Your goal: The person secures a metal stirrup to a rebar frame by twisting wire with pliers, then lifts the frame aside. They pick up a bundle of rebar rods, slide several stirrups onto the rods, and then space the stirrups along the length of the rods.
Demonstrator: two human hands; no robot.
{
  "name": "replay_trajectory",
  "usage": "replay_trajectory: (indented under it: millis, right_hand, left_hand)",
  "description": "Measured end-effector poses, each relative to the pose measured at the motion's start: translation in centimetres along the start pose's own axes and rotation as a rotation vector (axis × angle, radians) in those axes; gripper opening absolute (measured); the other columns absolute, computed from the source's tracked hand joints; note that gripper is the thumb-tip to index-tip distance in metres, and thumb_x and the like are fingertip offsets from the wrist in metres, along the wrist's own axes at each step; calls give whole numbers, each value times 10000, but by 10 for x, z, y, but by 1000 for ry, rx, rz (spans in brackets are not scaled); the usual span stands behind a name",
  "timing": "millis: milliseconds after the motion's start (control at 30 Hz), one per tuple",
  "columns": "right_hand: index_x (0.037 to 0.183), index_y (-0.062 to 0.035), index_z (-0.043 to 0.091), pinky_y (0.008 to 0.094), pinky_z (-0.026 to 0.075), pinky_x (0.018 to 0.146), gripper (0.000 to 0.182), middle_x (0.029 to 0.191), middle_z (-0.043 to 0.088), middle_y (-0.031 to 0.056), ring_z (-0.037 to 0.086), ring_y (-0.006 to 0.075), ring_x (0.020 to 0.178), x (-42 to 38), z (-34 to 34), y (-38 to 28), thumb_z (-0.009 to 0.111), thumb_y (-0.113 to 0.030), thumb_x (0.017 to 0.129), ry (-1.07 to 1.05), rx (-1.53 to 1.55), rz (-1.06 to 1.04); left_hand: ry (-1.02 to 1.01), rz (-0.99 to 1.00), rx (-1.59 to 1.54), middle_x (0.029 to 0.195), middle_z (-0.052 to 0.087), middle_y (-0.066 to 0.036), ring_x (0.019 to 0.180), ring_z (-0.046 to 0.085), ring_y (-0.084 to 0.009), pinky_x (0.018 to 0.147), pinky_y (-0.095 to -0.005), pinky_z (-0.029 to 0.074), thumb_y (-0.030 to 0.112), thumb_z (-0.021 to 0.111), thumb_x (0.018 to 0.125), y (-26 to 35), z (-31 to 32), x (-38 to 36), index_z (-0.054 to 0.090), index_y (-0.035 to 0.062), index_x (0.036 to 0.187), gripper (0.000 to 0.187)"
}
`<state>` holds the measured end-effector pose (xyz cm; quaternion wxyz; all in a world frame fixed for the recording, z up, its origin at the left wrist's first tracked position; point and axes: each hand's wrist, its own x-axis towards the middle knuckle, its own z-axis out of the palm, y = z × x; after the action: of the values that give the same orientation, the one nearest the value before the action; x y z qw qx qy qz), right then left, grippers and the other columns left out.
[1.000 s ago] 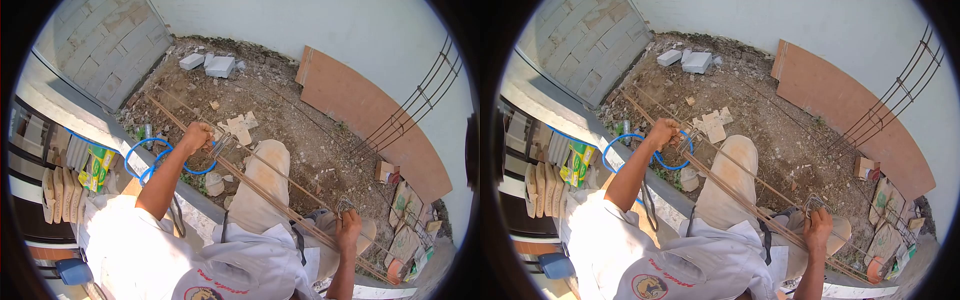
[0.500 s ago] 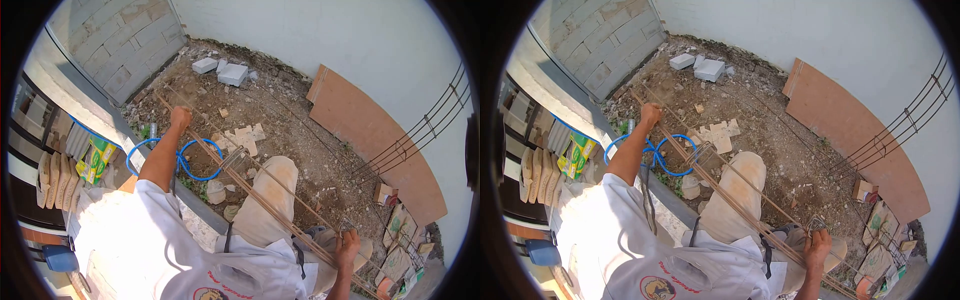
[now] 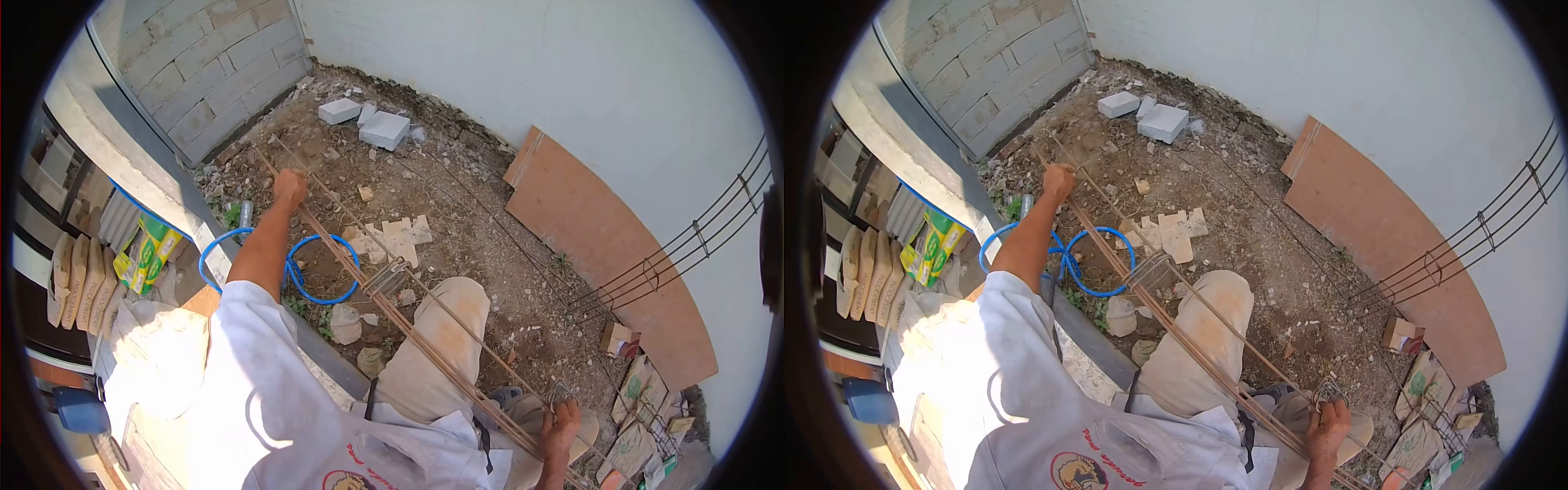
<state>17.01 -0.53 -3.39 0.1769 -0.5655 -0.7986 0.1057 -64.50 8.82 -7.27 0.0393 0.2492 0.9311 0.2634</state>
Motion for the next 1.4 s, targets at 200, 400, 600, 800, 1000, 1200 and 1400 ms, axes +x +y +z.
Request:
replay_trajectory:
  millis: [200, 400, 600, 800, 1000, 1200, 1400]
  right_hand:
    - [876, 2, 695, 493, 465, 715, 203, 842, 576, 172, 589, 406, 806, 2, -4, 0, 807, -8, 707, -52, 1, 33]
    - [874, 8, 698, 494, 465, 715, 200, 846, 581, 173, 593, 410, 812, 7, -2, -4, 807, -2, 707, -54, 9, 17]
    - [881, 1, 705, 494, 473, 725, 201, 854, 593, 171, 600, 412, 820, 10, -2, -7, 806, 3, 707, -71, -5, 30]
    - [895, -6, 712, 487, 482, 729, 206, 868, 608, 172, 609, 414, 822, 12, -5, -10, 798, 16, 709, -82, -18, 22]
    - [892, -10, 707, 491, 476, 731, 190, 862, 603, 170, 600, 414, 822, 9, -3, -6, 790, 8, 722, -70, 9, 14]
    - [889, -8, 704, 498, 470, 729, 168, 868, 602, 174, 596, 419, 825, 4, -3, 3, 792, -30, 748, -68, -2, 7]
    - [887, -8, 698, 501, 463, 719, 170, 869, 594, 172, 587, 417, 812, 0, -3, 3, 796, -33, 750, -12, 14, -21]
  left_hand:
    - [11, 8, -15, 1149, 772, -186, 1085, 732, -372, 946, -465, 574, 86, 653, 869, 4, 0, 5, 829, 126, 1110, 301]
    - [0, 28, -26, 1061, 787, -175, 1013, 753, -363, 926, -447, 585, 95, 676, 847, -11, 3, 20, 840, 141, 1066, 277]
    - [-97, 125, -31, 1039, 792, -171, 980, 760, -350, 877, -410, 588, 115, 724, 839, -56, 17, 66, 836, 125, 1050, 239]
    - [30, -12, -271, 1026, 793, -177, 948, 767, -314, 851, -407, 578, 161, 737, 881, -41, -13, 40, 816, 65, 1073, 229]
    - [11, 94, -290, 951, 786, -176, 871, 752, -302, 799, -428, 578, 205, 748, 918, 11, -38, -77, 791, -7, 1051, 253]
    - [-755, 259, -587, 863, 720, -25, 767, 622, -96, 666, -299, 506, 270, 781, 960, 37, -23, -210, 764, -16, 1005, 289]
    - [-874, 274, -468, 916, 750, -43, 835, 661, -96, 741, -292, 539, 149, 826, 902, 68, -37, -247, 761, -33, 1040, 238]
